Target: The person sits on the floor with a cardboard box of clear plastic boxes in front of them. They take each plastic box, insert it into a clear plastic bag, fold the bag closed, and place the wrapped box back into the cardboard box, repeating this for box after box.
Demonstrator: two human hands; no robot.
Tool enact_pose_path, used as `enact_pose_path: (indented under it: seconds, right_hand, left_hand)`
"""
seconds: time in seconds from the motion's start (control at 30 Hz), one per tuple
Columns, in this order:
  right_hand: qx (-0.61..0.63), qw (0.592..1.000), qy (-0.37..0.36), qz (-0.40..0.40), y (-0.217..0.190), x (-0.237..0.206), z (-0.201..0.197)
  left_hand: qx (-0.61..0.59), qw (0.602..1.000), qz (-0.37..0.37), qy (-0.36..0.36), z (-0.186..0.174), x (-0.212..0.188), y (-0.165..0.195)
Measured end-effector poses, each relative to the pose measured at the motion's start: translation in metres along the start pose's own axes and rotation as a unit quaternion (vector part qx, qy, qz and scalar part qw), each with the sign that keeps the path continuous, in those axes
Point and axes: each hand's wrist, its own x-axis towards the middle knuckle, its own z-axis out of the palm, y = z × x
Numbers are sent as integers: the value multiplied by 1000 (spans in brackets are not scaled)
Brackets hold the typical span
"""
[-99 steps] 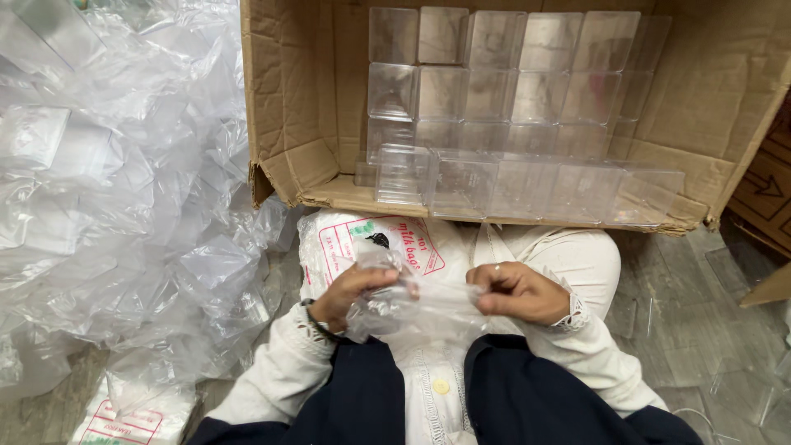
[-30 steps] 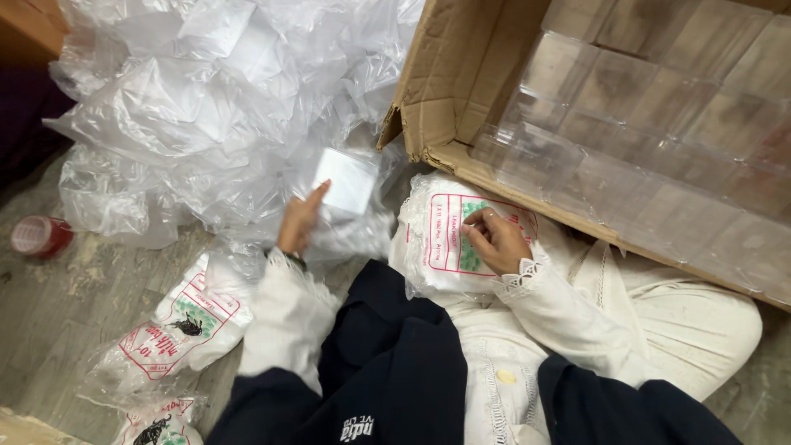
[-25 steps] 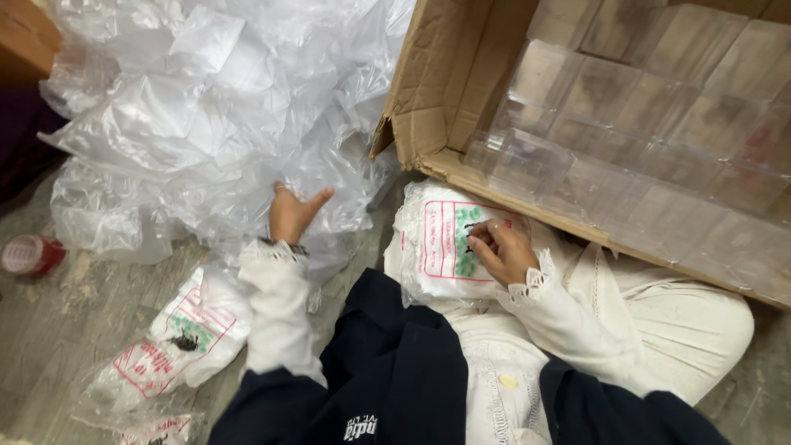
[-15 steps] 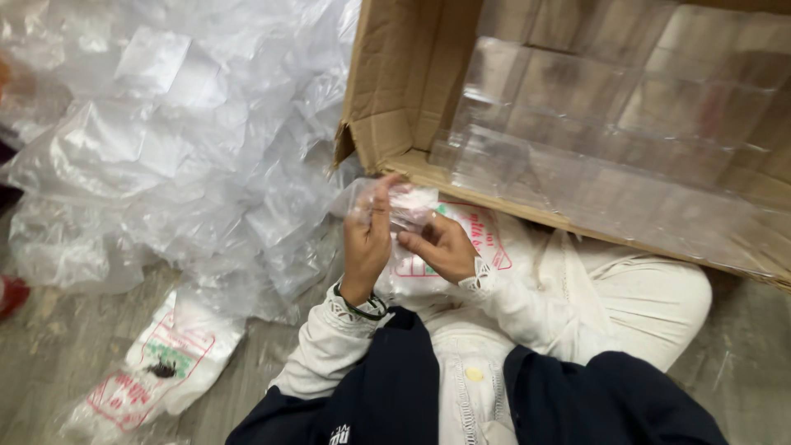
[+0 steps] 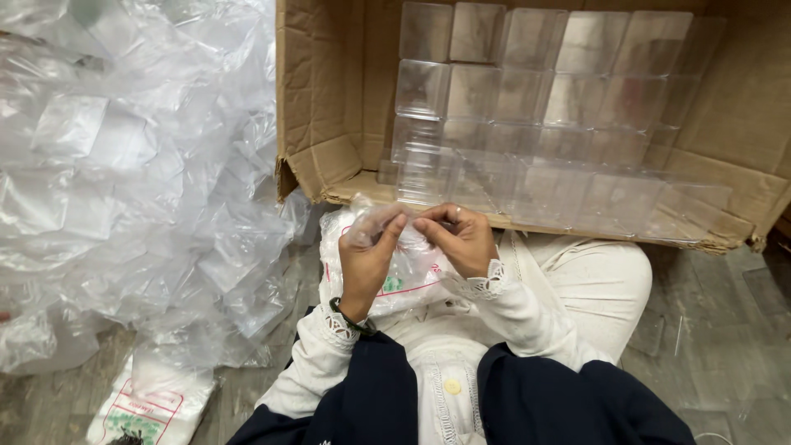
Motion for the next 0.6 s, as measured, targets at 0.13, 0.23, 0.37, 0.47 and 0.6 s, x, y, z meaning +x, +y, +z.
enact_pose_path:
  seconds: [0.13, 0.23, 0.37, 0.47, 0.6]
  right_hand:
    - [-1, 999, 32, 5, 1, -16, -13]
    - [-50, 995, 80, -13, 4, -23, -18]
    - [-195, 956, 86, -199, 6, -23, -26]
    - [-78, 974, 81, -198, 12, -22, -29]
    - [249, 965, 61, 54, 24, -21, -32]
  left_hand:
    - [81, 992, -88, 35, 4, -2, -14]
    - [48, 994, -95, -23, 8, -2, -19]
    - [-102, 977, -169, -80, 15, -1, -26]
    - [-68, 984, -151, -66, 20, -5, -36]
    - [33, 992, -81, -89, 26, -10, -48]
